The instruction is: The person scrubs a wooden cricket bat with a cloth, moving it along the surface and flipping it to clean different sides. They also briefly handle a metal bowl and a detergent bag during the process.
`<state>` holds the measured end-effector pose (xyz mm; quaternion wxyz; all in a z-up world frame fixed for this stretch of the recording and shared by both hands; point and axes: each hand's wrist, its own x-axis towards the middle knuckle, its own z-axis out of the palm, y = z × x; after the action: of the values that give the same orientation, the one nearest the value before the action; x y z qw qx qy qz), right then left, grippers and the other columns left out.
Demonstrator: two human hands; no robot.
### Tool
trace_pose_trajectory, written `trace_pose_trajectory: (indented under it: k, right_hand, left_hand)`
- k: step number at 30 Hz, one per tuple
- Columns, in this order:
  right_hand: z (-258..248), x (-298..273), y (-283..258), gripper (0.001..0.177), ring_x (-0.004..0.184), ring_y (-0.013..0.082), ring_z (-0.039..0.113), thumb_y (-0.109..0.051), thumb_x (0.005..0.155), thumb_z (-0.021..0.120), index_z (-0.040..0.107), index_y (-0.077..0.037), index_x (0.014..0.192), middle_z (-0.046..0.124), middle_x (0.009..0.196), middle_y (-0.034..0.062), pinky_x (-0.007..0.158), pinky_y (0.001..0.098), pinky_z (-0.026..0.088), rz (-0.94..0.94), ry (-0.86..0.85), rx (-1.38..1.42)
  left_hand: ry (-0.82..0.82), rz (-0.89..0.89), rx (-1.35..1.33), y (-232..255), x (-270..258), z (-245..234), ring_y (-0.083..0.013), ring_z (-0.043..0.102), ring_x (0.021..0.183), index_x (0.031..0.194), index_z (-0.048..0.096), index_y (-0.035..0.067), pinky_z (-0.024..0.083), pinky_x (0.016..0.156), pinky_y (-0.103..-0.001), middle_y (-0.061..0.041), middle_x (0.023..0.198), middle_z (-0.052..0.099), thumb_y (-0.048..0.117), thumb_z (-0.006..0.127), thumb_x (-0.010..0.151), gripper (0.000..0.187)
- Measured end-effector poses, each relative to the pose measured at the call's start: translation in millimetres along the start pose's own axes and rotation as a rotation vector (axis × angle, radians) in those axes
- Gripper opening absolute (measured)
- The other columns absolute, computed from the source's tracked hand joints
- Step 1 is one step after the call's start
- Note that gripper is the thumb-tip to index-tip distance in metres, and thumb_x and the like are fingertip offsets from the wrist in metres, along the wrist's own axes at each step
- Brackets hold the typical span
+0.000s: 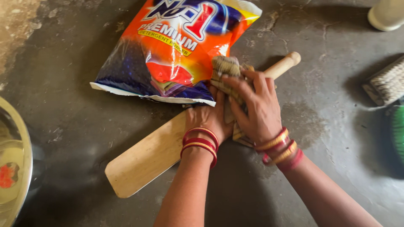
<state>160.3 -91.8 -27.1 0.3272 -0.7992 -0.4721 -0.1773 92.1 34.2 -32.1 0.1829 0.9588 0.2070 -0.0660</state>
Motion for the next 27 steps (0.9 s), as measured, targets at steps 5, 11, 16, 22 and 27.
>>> trace_pose_trajectory:
  k: [5, 11, 16, 22, 27]
  right_hand:
    - [-1, 9, 56, 0.050, 0.117, 0.0342, 0.055, 0.004, 0.093, 0.068, 0.067, -0.015, 0.138, 0.060, 0.123, 0.0112, 0.102, 0.0448, 0.043, -0.053, 0.090, -0.135]
    - [-8, 24, 64, 0.043, 0.121, 0.0354, 0.053, -0.002, 0.095, 0.073, 0.065, -0.011, 0.136, 0.059, 0.129, 0.0139, 0.108, 0.0487, 0.042, 0.092, 0.131, -0.035]
    - [-3, -11, 12, 0.051, 0.122, 0.0395, 0.050, -0.002, 0.086, 0.070, 0.066, -0.013, 0.135, 0.056, 0.134, 0.0208, 0.105, 0.0494, 0.044, -0.102, -0.022, -0.002]
    - [-14, 16, 67, 0.044, 0.119, 0.0382, 0.048, 0.001, 0.096, 0.068, 0.066, -0.012, 0.137, 0.057, 0.135, 0.0176, 0.107, 0.0469, 0.041, 0.120, 0.088, -0.160]
    - [-16, 10, 56, 0.056, 0.120, 0.0356, 0.051, 0.004, 0.090, 0.066, 0.065, -0.013, 0.144, 0.061, 0.130, 0.0138, 0.103, 0.0492, 0.038, 0.082, 0.084, -0.087]
  left_hand:
    - [0.163, 0.032, 0.010, 0, -2, 6, -0.0336, 0.033, 0.146, 0.157, 0.016, 0.013, 0.032, 0.111, -0.058, -0.007, 0.162, 0.027, 0.062, 0.077, 0.074, 0.114]
    - [0.232, 0.076, -0.024, -3, -4, 9, -0.0351, 0.037, 0.144, 0.156, 0.019, 0.011, 0.035, 0.109, -0.058, -0.009, 0.160, 0.032, 0.060, 0.077, 0.074, 0.112]
    - [0.173, 0.053, 0.033, -3, 1, 13, -0.0335, 0.041, 0.140, 0.160, 0.019, 0.014, 0.035, 0.110, -0.058, -0.014, 0.163, 0.028, 0.056, 0.076, 0.079, 0.108]
    - [0.259, 0.085, -0.004, -1, -2, 12, -0.0352, 0.037, 0.142, 0.155, 0.020, 0.010, 0.035, 0.106, -0.059, -0.009, 0.158, 0.032, 0.062, 0.076, 0.075, 0.111]
    - [0.205, 0.052, -0.012, -2, -3, 10, -0.0329, 0.037, 0.143, 0.156, 0.022, 0.010, 0.038, 0.105, -0.057, -0.007, 0.160, 0.031, 0.058, 0.076, 0.073, 0.110]
